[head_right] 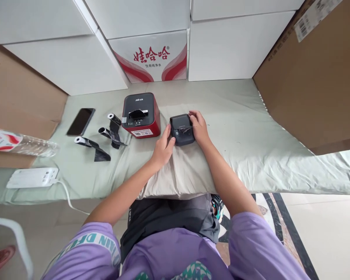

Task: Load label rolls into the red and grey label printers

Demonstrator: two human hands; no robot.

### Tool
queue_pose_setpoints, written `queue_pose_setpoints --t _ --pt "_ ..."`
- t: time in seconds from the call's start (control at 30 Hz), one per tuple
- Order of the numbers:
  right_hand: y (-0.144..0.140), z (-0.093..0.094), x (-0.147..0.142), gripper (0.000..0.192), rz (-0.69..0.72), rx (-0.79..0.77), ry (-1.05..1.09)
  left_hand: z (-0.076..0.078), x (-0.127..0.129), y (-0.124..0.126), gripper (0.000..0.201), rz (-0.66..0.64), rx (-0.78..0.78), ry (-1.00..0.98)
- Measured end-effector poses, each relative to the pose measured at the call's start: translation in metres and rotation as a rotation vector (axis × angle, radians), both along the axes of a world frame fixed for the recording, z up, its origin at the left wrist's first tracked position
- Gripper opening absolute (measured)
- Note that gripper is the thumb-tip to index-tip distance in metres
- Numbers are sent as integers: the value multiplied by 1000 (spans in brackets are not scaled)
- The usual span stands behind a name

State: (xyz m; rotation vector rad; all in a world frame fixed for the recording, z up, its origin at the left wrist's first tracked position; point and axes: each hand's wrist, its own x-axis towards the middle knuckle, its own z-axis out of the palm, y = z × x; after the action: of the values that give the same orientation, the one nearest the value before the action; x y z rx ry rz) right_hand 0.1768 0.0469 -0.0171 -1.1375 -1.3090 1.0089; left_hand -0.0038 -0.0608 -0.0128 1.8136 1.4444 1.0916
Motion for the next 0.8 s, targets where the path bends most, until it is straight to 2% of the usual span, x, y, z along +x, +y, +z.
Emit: queue_pose_setpoints --t 0.07,0.13,0.33,0.5,0.6,0.8 --pt "0 -2 -2 47 -12 -5 24 -2 -3 2 67 -9 -52 -3" --pt "-1 -5 -3 49 -28 -2 28 2 -7 1 67 -18 -58 46" --pt "-7 -9 -4 56 -58 23 -32 17 -10 -3 61 -43 69 351" --pt "-11 -6 -9 58 -104 -1 -11 20 -7 -1 56 -60 119 495" --pt "-12 -2 -11 55 -125 -9 41 17 -4 -3 56 -35 127 483" --pt "-14 0 -10 50 -112 1 79 11 -5 -5 45 72 133 313"
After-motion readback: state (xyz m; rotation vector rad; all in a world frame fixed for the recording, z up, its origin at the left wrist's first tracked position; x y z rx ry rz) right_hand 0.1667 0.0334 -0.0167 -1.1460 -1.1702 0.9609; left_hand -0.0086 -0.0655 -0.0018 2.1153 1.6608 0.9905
